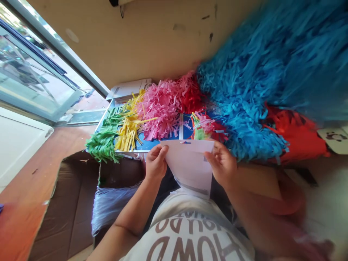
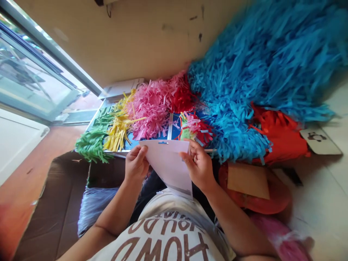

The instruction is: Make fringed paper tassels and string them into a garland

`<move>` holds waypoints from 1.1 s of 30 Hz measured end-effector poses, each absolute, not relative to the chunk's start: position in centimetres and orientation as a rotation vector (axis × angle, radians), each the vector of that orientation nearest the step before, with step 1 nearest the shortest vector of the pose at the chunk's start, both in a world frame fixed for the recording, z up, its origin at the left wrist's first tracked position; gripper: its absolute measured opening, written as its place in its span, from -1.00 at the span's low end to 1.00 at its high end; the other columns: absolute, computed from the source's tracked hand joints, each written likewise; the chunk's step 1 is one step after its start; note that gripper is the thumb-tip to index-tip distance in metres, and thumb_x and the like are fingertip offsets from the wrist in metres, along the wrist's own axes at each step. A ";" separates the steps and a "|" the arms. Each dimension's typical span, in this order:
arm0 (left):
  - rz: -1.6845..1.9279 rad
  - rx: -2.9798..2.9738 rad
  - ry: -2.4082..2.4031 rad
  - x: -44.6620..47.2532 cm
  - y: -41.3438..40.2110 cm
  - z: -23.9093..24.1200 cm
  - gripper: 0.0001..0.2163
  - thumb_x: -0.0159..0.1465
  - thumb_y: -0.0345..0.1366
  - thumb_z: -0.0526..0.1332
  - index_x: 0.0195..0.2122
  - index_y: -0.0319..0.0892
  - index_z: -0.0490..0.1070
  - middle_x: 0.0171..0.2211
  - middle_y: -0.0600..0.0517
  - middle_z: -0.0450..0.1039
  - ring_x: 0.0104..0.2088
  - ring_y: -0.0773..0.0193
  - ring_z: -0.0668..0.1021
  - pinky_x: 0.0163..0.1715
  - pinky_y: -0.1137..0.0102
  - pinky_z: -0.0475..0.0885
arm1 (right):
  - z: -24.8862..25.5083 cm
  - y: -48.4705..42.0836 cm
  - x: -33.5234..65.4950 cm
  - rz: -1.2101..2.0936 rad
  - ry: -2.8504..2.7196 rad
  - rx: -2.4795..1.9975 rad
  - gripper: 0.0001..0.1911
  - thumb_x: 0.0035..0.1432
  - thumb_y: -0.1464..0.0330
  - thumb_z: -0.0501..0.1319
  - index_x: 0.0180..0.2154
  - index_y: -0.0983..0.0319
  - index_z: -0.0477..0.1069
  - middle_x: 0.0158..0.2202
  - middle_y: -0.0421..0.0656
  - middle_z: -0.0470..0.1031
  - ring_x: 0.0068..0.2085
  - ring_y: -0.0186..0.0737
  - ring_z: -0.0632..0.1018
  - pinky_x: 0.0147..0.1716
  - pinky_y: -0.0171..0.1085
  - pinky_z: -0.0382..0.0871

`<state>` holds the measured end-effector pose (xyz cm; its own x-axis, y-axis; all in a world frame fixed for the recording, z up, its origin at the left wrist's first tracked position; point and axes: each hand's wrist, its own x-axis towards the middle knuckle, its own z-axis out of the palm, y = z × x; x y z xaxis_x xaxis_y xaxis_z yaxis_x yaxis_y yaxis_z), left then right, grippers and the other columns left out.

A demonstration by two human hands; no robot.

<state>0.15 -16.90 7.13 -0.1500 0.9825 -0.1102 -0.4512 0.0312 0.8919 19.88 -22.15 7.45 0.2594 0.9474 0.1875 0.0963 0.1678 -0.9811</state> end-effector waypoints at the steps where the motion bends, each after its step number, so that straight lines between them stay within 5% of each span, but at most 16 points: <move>1: 1.472 0.711 1.009 0.2 -17.0 7.0 -0.67 -0.10 -0.13 0.56 -0.42 -0.21 0.56 -0.45 0.06 0.61 -0.48 0.37 0.59 -0.38 0.48 0.52 | 7.2 -22.4 19.6 0.869 -1.095 -1.179 -0.51 0.14 0.10 0.31 0.03 0.18 0.35 -0.25 -0.12 0.61 -0.32 -0.21 0.62 -0.30 -0.29 0.50; 3: 1.489 0.687 0.992 0.3 -17.2 6.7 -0.66 -0.10 -0.11 0.56 -0.41 -0.20 0.56 -0.44 0.05 0.62 -0.46 0.36 0.59 -0.37 0.48 0.53 | 6.6 -23.0 19.1 0.829 -1.003 -1.122 -0.46 0.11 0.16 0.36 0.06 0.14 0.26 -0.20 -0.11 0.61 -0.30 -0.21 0.64 -0.28 -0.27 0.52; 14: 1.584 0.726 1.009 0.8 -18.6 5.9 -0.65 -0.07 -0.06 0.55 -0.40 -0.17 0.56 -0.41 0.06 0.63 -0.40 0.36 0.62 -0.30 0.49 0.55 | 5.3 -25.0 19.4 0.463 -1.202 -1.149 -0.90 0.17 0.33 0.35 -0.24 0.13 0.50 -0.09 -0.09 0.64 -0.06 -0.10 0.65 -0.01 -0.12 0.54; 19: 1.649 0.707 1.032 0.6 -19.1 5.8 -0.68 -0.05 -0.08 0.54 -0.44 -0.17 0.53 -0.43 0.10 0.61 -0.43 0.41 0.60 -0.32 0.54 0.53 | 6.6 -25.5 19.8 0.490 -1.249 -1.098 -0.79 0.16 0.32 0.35 -0.13 0.13 0.50 -0.10 -0.09 0.64 -0.13 -0.13 0.67 -0.11 -0.21 0.58; 26: 1.613 0.807 1.030 0.6 -19.5 6.1 -0.69 0.01 -0.04 0.50 -0.39 -0.14 0.54 -0.38 0.08 0.63 -0.36 0.36 0.61 -0.25 0.47 0.54 | 6.2 -25.6 20.5 0.601 -1.151 -1.096 -0.91 0.16 0.27 0.34 -0.28 0.12 0.59 -0.16 -0.10 0.66 -0.16 -0.10 0.68 -0.11 -0.15 0.59; 31: 1.665 0.855 1.110 1.8 -19.9 5.7 -0.67 -0.02 -0.03 0.51 -0.45 -0.16 0.54 -0.46 0.10 0.58 -0.44 0.39 0.55 -0.34 0.50 0.48 | 6.5 -23.7 21.6 0.949 -1.008 -1.084 -0.53 0.04 0.09 0.40 -0.05 0.18 0.50 -0.19 -0.07 0.65 -0.21 -0.11 0.66 -0.22 -0.20 0.57; 33: 1.650 0.891 1.127 2.2 -20.1 5.5 -0.67 -0.03 -0.03 0.51 -0.45 -0.18 0.55 -0.49 0.10 0.56 -0.47 0.41 0.52 -0.38 0.51 0.45 | 7.0 -23.0 22.2 0.956 -1.062 -1.201 -0.56 0.03 0.04 0.38 -0.16 0.21 0.54 -0.35 -0.14 0.63 -0.35 -0.19 0.62 -0.34 -0.29 0.51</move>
<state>2.17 -20.07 5.54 -0.3167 0.9463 0.0651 -0.2841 -0.1601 0.9453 22.17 -22.96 6.98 0.2430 0.9627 0.1188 -0.0169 0.1266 -0.9918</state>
